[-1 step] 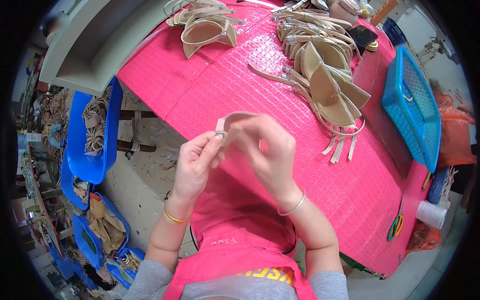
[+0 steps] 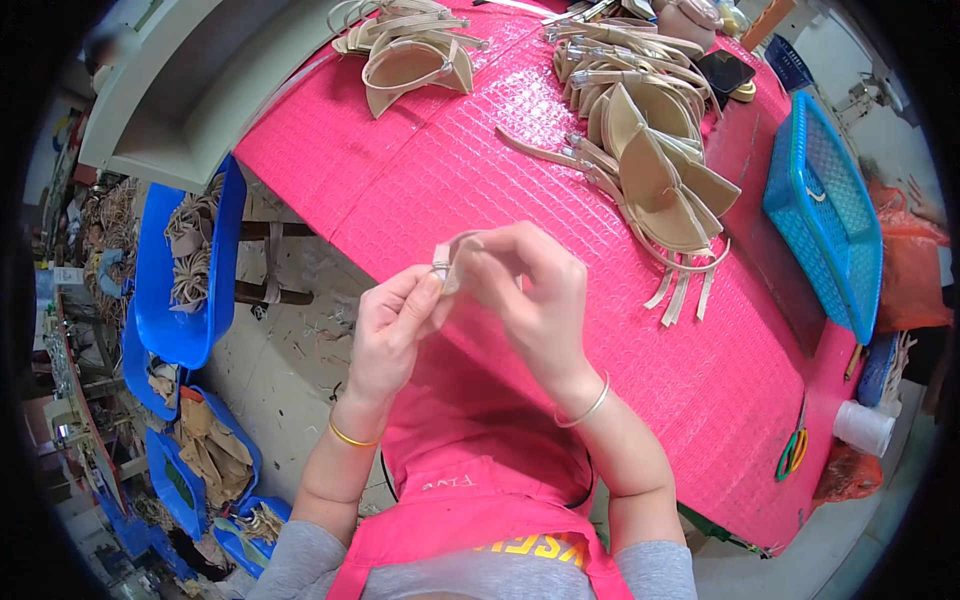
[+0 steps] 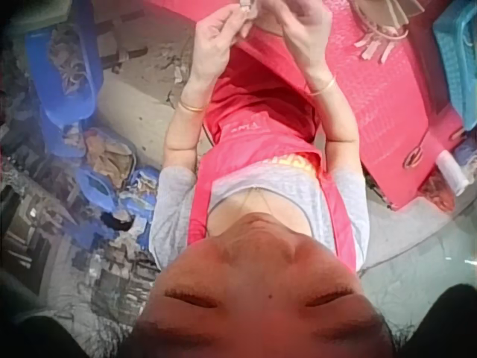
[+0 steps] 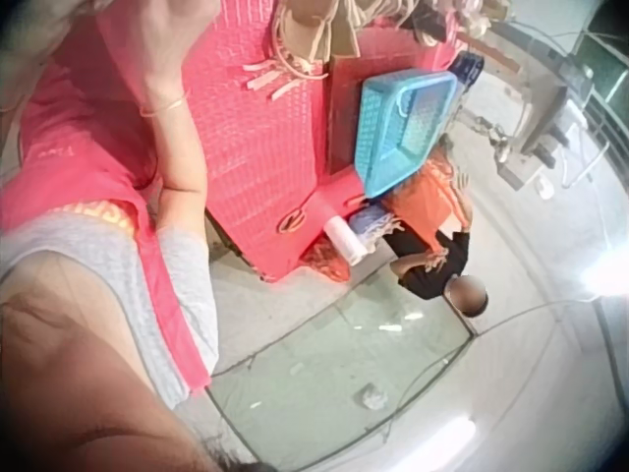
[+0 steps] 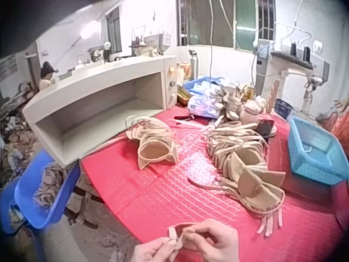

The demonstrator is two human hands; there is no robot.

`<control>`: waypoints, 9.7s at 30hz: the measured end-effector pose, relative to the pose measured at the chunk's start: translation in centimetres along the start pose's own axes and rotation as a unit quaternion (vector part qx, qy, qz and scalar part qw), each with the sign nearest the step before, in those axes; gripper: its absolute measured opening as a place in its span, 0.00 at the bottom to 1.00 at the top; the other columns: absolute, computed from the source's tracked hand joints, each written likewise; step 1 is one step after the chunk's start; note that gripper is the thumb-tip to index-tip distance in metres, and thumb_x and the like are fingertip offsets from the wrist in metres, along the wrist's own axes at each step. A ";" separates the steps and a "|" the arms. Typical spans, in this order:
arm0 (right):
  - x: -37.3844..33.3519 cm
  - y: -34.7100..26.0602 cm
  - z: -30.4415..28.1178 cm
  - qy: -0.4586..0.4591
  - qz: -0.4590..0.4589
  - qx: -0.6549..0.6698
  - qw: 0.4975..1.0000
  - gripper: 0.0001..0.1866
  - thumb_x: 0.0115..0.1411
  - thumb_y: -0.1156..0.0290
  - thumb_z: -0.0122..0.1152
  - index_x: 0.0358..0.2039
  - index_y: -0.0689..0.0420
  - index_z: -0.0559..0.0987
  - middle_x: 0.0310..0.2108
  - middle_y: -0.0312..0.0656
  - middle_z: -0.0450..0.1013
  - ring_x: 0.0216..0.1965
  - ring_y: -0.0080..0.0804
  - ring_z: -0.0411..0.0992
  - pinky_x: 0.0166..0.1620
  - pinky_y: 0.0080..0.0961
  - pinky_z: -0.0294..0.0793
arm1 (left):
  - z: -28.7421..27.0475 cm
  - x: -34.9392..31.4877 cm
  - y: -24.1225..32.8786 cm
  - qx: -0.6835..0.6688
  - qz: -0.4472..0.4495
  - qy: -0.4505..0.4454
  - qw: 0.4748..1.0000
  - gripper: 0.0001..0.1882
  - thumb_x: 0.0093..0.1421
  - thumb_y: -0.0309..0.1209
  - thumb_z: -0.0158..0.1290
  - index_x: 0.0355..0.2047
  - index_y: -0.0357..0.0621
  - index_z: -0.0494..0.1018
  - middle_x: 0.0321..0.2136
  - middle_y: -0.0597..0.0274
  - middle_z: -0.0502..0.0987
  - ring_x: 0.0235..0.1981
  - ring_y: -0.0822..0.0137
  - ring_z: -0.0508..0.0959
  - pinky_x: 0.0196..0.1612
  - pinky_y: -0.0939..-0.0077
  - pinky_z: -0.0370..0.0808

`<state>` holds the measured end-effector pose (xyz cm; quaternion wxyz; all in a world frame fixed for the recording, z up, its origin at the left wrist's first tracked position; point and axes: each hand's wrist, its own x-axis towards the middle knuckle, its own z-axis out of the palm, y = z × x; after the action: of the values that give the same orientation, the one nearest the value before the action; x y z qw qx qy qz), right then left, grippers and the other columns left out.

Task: The recorder is assembling and checking strap components for sandals or high-heeled shoes, sliding a buckle or ring onto long thin leather/synthetic strips and attaching them to the heel/counter pieces.

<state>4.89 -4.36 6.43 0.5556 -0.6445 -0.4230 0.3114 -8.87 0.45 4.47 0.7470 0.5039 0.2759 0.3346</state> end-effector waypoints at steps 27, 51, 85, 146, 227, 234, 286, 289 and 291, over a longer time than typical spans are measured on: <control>-0.5 -0.7 0.9 -0.046 -0.001 0.084 0.995 0.04 0.54 0.75 0.55 0.27 0.63 0.73 0.21 0.33 0.68 0.17 0.12 0.62 0.19 0.08 0.59 | -0.6 -1.4 2.2 0.220 0.065 -0.053 0.972 0.08 0.58 0.26 0.45 0.29 0.33 0.72 0.14 0.68 0.68 0.14 0.81 0.62 0.16 0.85 0.56; -1.4 1.4 3.9 -0.108 0.288 0.516 0.800 0.08 0.56 0.67 0.51 0.23 0.54 0.65 0.10 0.26 0.51 0.09 0.13 0.45 0.14 0.13 0.44 | -1.2 0.2 0.8 0.315 0.102 0.123 0.936 0.09 0.50 0.15 0.49 0.32 0.32 0.74 0.26 0.60 0.77 0.25 0.76 0.75 0.30 0.86 0.72; 23.0 7.3 7.9 0.149 -0.173 -0.268 0.936 0.10 0.44 0.72 0.57 0.28 0.62 0.75 0.26 0.52 0.71 0.31 0.47 0.70 0.37 0.35 0.69 | -7.4 16.1 -1.0 0.719 0.281 0.116 0.625 0.21 0.53 0.26 0.45 0.49 0.49 0.64 0.55 0.59 0.56 0.59 0.56 0.51 0.56 0.44 0.48; 3.3 1.6 3.1 -0.035 0.078 0.330 0.940 0.07 0.56 0.73 0.53 0.32 0.64 0.71 0.21 0.37 0.70 0.21 0.19 0.69 0.18 0.11 0.65 | -2.4 7.5 0.6 -0.051 0.002 0.018 0.999 0.15 0.57 0.30 0.48 0.41 0.31 0.69 0.32 0.52 0.76 0.30 0.70 0.77 0.33 0.82 0.74; 0.3 1.7 1.6 -0.121 0.312 0.484 0.809 0.08 0.55 0.69 0.53 0.22 0.54 0.66 0.15 0.28 0.60 0.12 0.12 0.51 0.14 0.10 0.48 | -0.6 1.8 0.8 0.276 0.071 0.102 0.953 0.10 0.49 0.16 0.49 0.33 0.34 0.73 0.26 0.58 0.77 0.27 0.75 0.76 0.30 0.84 0.72; 0.5 2.4 1.8 -0.149 0.265 0.427 0.852 0.09 0.55 0.66 0.54 0.25 0.57 0.68 0.15 0.28 0.61 0.13 0.11 0.53 0.16 0.10 0.49 | -0.8 1.7 0.3 0.413 0.237 0.113 0.872 0.07 0.46 0.19 0.52 0.29 0.37 0.73 0.21 0.54 0.75 0.21 0.62 0.76 0.23 0.75 0.70; -1.5 6.0 -9.5 -0.059 -0.110 -0.374 0.919 0.07 0.46 0.75 0.58 0.28 0.61 0.72 0.23 0.46 0.68 0.25 0.43 0.68 0.29 0.34 0.67 | 4.9 10.6 -6.1 -0.030 -0.090 0.056 0.994 0.07 0.54 0.26 0.49 0.33 0.37 0.70 0.24 0.62 0.74 0.24 0.73 0.74 0.30 0.82 0.73; -2.4 3.1 -7.9 -0.101 -0.104 -0.361 0.921 0.08 0.47 0.74 0.58 0.30 0.61 0.73 0.22 0.46 0.69 0.23 0.39 0.68 0.28 0.32 0.67 | 3.1 10.3 -6.2 -0.032 -0.089 0.039 0.995 0.07 0.55 0.26 0.47 0.33 0.37 0.69 0.25 0.63 0.74 0.27 0.74 0.74 0.31 0.80 0.73; -1.3 2.4 -8.0 0.012 -0.022 -0.308 0.951 0.07 0.48 0.73 0.56 0.30 0.60 0.72 0.23 0.46 0.68 0.25 0.42 0.69 0.31 0.36 0.68 | 2.4 10.1 -6.1 -0.001 -0.086 0.010 0.996 0.06 0.56 0.26 0.46 0.34 0.38 0.69 0.26 0.63 0.73 0.28 0.73 0.74 0.32 0.80 0.73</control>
<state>11.74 -9.21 5.50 0.3416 -0.7785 -0.5060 0.1458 0.59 5.25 -1.19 0.7708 0.4743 0.3253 0.2739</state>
